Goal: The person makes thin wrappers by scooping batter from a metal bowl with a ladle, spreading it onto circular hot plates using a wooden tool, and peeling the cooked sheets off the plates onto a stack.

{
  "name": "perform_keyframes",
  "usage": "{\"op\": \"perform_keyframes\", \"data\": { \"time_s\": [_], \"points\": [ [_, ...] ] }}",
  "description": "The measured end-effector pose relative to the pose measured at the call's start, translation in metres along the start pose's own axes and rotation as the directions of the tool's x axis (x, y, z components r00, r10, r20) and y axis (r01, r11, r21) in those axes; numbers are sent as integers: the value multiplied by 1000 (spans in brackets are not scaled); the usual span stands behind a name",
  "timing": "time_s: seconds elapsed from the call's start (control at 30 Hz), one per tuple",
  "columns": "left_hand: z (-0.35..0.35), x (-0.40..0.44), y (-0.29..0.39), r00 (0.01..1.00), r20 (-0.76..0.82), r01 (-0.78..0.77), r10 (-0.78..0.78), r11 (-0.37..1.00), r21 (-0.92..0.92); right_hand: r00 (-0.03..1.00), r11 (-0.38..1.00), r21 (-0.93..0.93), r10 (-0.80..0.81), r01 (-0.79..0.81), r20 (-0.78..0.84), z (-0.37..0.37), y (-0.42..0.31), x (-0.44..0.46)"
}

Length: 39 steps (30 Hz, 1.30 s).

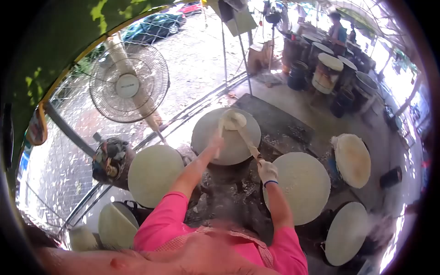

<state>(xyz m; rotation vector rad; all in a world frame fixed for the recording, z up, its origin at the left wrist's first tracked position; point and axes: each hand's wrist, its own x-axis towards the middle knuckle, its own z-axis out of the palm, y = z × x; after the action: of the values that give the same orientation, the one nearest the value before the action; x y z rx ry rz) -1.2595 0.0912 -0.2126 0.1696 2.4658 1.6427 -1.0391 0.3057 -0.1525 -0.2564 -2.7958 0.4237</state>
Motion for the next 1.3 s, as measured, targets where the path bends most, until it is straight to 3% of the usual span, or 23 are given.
{"op": "perform_keyframes", "data": {
  "time_s": [0.07, 0.1, 0.13, 0.23, 0.27, 0.3, 0.33, 0.4, 0.47, 0.53, 0.57, 0.6, 0.67, 0.7, 0.77, 0.83, 0.87, 0.93, 1.0, 1.03, 1.13, 1.17, 1.3],
  "points": [
    [-26, 13, -17, 928, -144, -217, 343, 813, 540, 901, 791, 435, 353, -431, 252, -43, -17, 8],
    [-43, 11, -16, 939, -100, -210, 330, 777, 594, 788, 552, 562, 444, -615, 427, -63, -28, 10],
    [-60, 3, -4, 948, -58, -205, 313, 740, 641, 758, 456, 608, 452, -650, 471, -45, -6, 8],
    [-74, 20, -3, 943, 12, -252, 334, 686, 683, 814, 33, 958, 536, -287, 225, 38, -9, 17],
    [-73, 22, -11, 940, 40, -272, 340, 672, 688, 889, 575, 775, 457, -261, -40, 17, -47, 28],
    [-69, 32, -17, 868, 108, -100, 484, -42, 994, 921, 716, 589, 360, -376, 150, 38, -42, 37],
    [-72, 44, -22, 836, 74, -119, 543, 47, 992, 938, 867, 361, 333, -343, 91, 50, -29, 37],
    [-107, 34, 38, 817, -61, -354, 574, 582, 732, 948, 944, 90, 312, -317, 65, 42, -21, 43],
    [-140, 23, 71, 822, -160, -460, 546, 804, 376, 891, 659, 635, 440, -403, 108, 62, -33, 58],
    [-159, 13, 49, 885, -176, -423, 431, 902, 84, 827, 261, 872, 508, -414, 241, 96, -48, 69],
    [-175, -17, 70, 976, -38, -206, 216, 961, 184, 855, 413, 813, 485, -410, 184, 93, -76, 85],
    [-175, -36, 37, 942, -31, -330, 335, 937, 118, 934, 787, 506, 325, -354, 149, 91, -77, 105],
    [-178, -68, -48, 898, 78, -438, 432, 895, 84, 927, 888, 264, 363, -375, 95, 35, -94, 118],
    [-186, -104, -36, 958, 120, -267, 262, 964, 22, 934, 920, 159, 347, -357, 89, 28, -74, 115],
    [-199, -146, -53, 969, 143, -214, 202, 974, 79, 884, 777, 427, 441, -462, 155, 77, -32, 95],
    [-207, -166, -72, 965, 156, -232, 212, 965, 121, 984, 983, 65, 176, -174, -26, 92, -41, 69],
    [-209, -173, -79, 963, 165, -235, 213, 963, 131, 830, 581, 660, 546, -476, 117, 101, -76, 63],
    [-211, -179, -91, 962, 163, -245, 219, 956, 162, 798, 376, 732, 466, -569, 381, 59, -123, 78],
    [-216, -187, -100, 962, 150, -253, 226, 946, 200, 905, 758, 496, 373, -424, 204, 48, -96, 83],
    [-219, -192, -103, 964, 141, -253, 226, 942, 220, 880, 740, 477, 399, -474, 258, 12, -83, 72],
    [-216, -207, -114, 965, 102, -261, 242, 924, 279, 825, 465, 766, 547, -444, 146, 54, -36, 57],
    [-212, -211, -116, 962, 100, -273, 254, 913, 303, 832, 185, 906, 495, -382, 250, 56, -53, 54],
    [-185, -233, -78, 962, 62, -273, 267, 912, 307, 823, 108, 837, 283, -537, 492, 66, -64, 81]
  ]
}}
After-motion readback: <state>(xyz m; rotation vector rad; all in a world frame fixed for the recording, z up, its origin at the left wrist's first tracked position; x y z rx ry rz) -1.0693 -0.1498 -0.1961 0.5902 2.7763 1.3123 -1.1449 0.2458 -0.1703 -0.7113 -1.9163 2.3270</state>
